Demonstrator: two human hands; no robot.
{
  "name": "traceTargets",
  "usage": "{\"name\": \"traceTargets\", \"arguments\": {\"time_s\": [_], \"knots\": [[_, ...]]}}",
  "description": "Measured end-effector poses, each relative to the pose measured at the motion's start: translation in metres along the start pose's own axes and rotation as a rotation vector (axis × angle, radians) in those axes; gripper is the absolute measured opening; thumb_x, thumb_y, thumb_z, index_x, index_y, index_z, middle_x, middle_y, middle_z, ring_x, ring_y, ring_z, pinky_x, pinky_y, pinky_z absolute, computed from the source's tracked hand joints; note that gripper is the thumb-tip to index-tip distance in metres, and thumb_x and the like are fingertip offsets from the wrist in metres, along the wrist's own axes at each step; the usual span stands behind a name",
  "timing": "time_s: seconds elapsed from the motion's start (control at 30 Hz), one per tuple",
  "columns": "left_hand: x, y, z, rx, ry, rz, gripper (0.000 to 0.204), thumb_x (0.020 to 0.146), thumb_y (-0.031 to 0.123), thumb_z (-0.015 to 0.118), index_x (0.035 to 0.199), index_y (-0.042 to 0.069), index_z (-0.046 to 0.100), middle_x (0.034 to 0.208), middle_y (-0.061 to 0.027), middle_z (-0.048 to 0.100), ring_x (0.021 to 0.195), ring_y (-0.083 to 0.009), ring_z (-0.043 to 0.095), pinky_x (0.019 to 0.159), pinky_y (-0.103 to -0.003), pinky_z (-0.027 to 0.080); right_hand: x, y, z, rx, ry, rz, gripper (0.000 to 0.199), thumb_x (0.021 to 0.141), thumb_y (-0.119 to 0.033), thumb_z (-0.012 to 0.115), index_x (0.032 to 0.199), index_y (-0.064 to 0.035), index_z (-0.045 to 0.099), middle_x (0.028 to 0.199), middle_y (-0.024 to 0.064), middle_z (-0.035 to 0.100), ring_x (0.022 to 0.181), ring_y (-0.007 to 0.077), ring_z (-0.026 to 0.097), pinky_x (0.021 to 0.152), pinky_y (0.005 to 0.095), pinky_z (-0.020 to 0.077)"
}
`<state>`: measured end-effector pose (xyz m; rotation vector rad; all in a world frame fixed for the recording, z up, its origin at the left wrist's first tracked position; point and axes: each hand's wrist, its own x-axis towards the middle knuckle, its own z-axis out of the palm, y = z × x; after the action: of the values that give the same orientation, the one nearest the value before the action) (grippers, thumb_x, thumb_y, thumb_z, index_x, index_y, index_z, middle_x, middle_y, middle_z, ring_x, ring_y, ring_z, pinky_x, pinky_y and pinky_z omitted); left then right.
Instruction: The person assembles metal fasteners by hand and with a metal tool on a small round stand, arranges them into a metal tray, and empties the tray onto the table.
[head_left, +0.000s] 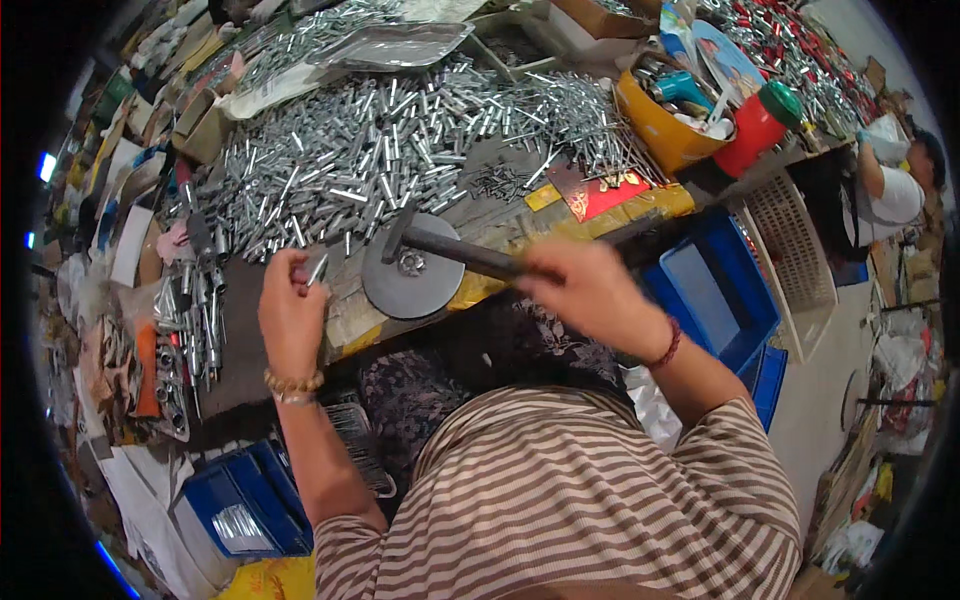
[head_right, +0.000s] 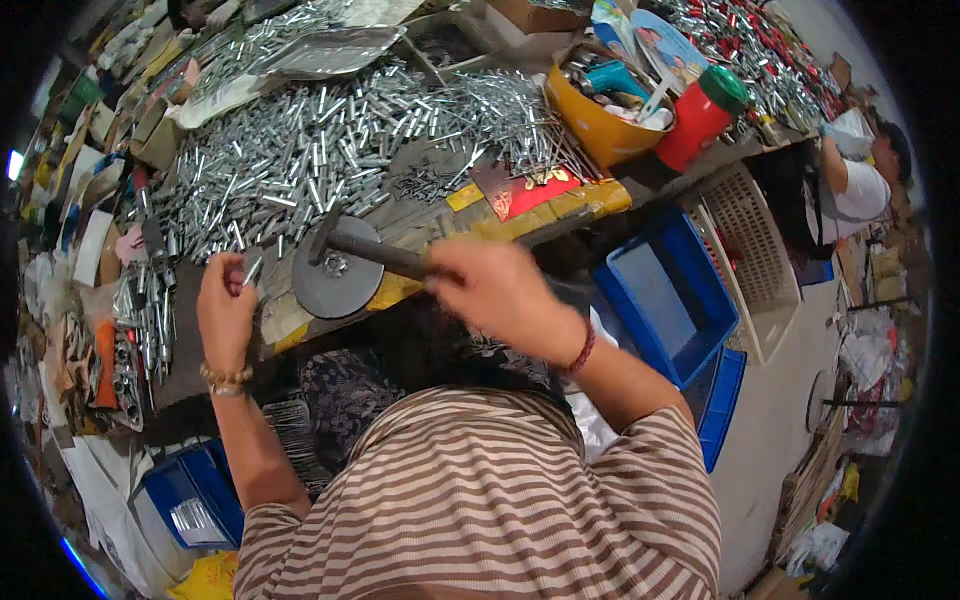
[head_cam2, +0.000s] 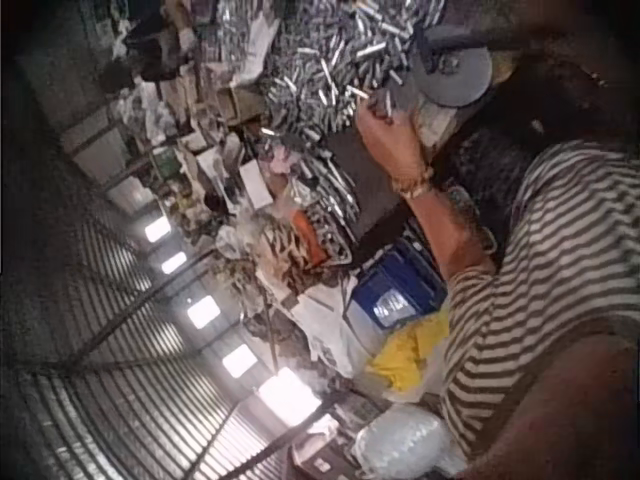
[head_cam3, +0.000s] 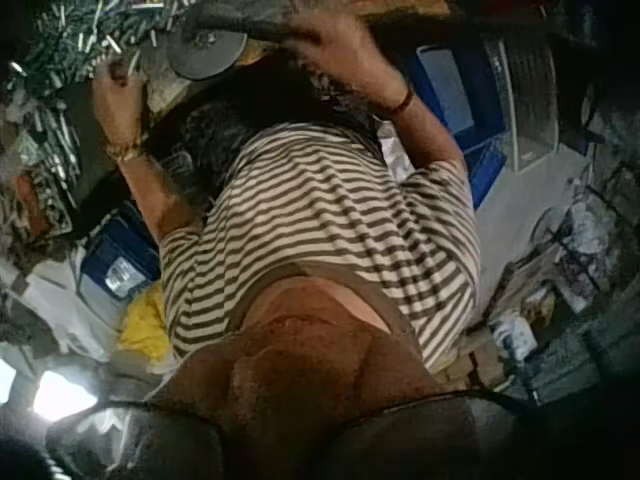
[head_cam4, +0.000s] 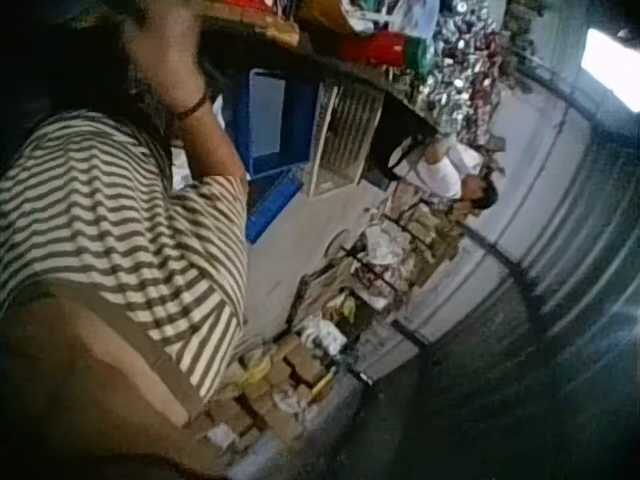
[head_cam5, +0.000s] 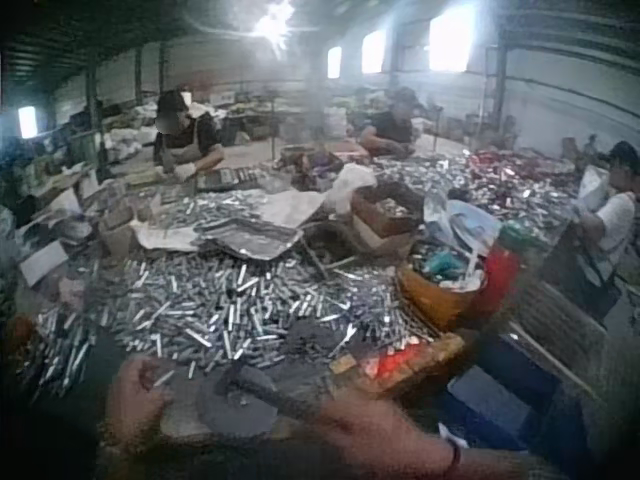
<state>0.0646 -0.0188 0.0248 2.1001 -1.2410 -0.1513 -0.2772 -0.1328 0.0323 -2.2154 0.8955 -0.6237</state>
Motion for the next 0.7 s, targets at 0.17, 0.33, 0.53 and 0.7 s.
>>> {"name": "traceTargets", "arguments": {"time_s": [0.17, 0.33, 0.53, 0.7], "knots": [[-0.011, 0.011, -0.014, -0.050, -0.005, 0.079, 0.027, 0.084, -0.004, 0.064, 0.111, 0.003, 0.066, 0.100, -0.0093, 0.061, 0.079, -0.0195, 0.061, 0.077, -0.032, 0.052, 0.043, 0.051, -0.033, -0.551, 0.371, -0.173, 0.010, 0.082, -0.009, 0.073, 0.091, -0.0090, 0.070, 0.091, 0.0098, 0.063, 0.089, 0.0305, 0.067, 0.075, 0.0428, 0.0556], [-0.018, 0.014, -0.002, 0.009, -0.103, 0.180, 0.023, 0.086, -0.002, 0.066, 0.108, 0.003, 0.067, 0.097, -0.0089, 0.061, 0.080, -0.0215, 0.062, 0.076, -0.034, 0.051, 0.086, 0.075, -0.030, -0.780, 0.207, -0.259, 0.013, 0.078, -0.010, 0.074, 0.091, -0.0104, 0.072, 0.097, 0.0065, 0.063, 0.100, 0.0270, 0.065, 0.083, 0.0410, 0.0548], [-0.028, 0.007, 0.018, -0.193, -0.009, 0.237, 0.016, 0.090, 0.000, 0.068, 0.105, 0.003, 0.074, 0.096, -0.0107, 0.070, 0.092, -0.0272, 0.068, 0.083, -0.035, 0.052, 0.095, 0.076, -0.035, -0.853, 0.116, -0.341, 0.012, 0.083, -0.011, 0.070, 0.094, -0.0110, 0.072, 0.098, 0.0064, 0.065, 0.100, 0.0274, 0.066, 0.085, 0.0421, 0.0544], [-0.036, 0.029, 0.022, -0.138, -0.083, 0.236, 0.016, 0.092, 0.004, 0.068, 0.106, 0.003, 0.074, 0.100, -0.0124, 0.071, 0.096, -0.0318, 0.067, 0.086, -0.038, 0.052, 0.070, 0.025, -0.005, -0.419, 0.190, -0.421, 0.007, 0.084, -0.007, 0.068, 0.091, -0.0090, 0.067, 0.085, 0.0096, 0.064, 0.088, 0.0326, 0.067, 0.078, 0.0460, 0.0544]]}}
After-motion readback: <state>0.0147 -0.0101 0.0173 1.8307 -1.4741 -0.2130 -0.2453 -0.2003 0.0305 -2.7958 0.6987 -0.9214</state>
